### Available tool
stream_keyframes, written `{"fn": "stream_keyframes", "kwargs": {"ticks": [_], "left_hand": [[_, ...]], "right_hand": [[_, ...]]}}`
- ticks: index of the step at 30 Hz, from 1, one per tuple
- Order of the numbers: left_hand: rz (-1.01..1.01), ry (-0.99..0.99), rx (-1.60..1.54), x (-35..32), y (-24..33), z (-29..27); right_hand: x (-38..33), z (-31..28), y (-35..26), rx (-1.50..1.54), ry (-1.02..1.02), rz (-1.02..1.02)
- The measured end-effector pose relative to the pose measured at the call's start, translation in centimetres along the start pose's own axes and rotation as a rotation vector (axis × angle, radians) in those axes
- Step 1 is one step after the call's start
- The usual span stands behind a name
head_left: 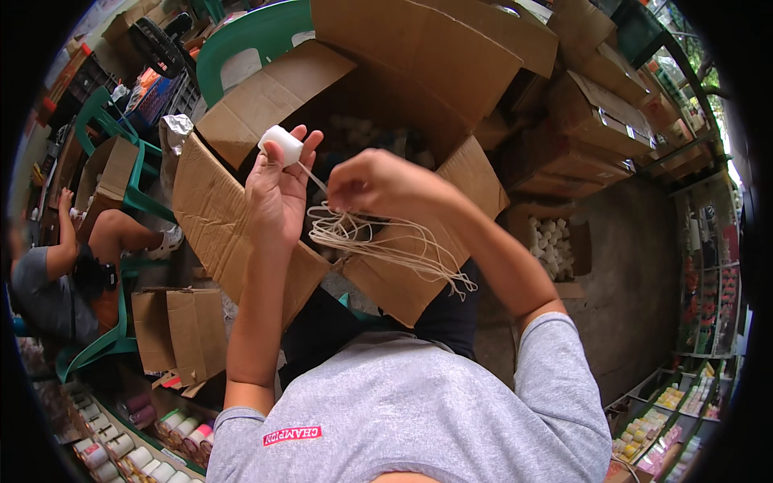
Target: The person inserts a wick into small white cylindrical candles, wipes each candle with a blue cloth, and trims the wick with scissors. The process is repeated for multiple candles taken from a cardboard box.
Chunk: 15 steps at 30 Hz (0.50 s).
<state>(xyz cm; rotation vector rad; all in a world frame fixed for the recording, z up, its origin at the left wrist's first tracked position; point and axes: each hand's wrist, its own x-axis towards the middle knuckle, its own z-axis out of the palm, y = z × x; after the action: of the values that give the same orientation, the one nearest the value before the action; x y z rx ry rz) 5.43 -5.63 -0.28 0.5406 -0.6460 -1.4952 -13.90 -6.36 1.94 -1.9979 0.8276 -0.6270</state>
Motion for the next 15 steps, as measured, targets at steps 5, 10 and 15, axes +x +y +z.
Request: {"fn": "stream_keyframes", "kwargs": {"ticks": [5,10,15], "left_hand": [[-0.088,-0.054,-0.062,-0.8,-0.6,-0.9],[-0.229,-0.14,-0.166,-0.7,-1.1,-0.7],[-0.217,-0.134,-0.148,-0.5,-0.9,-0.9]], "right_hand": [[6.4,-7.7,7.2,-0.604,-0.199,0.868],[5.9,-6.5,16.1,-1.054,-0.318,0.525],[9.4,-5.4,13.7,-0.53,-0.255,0.487]]}}
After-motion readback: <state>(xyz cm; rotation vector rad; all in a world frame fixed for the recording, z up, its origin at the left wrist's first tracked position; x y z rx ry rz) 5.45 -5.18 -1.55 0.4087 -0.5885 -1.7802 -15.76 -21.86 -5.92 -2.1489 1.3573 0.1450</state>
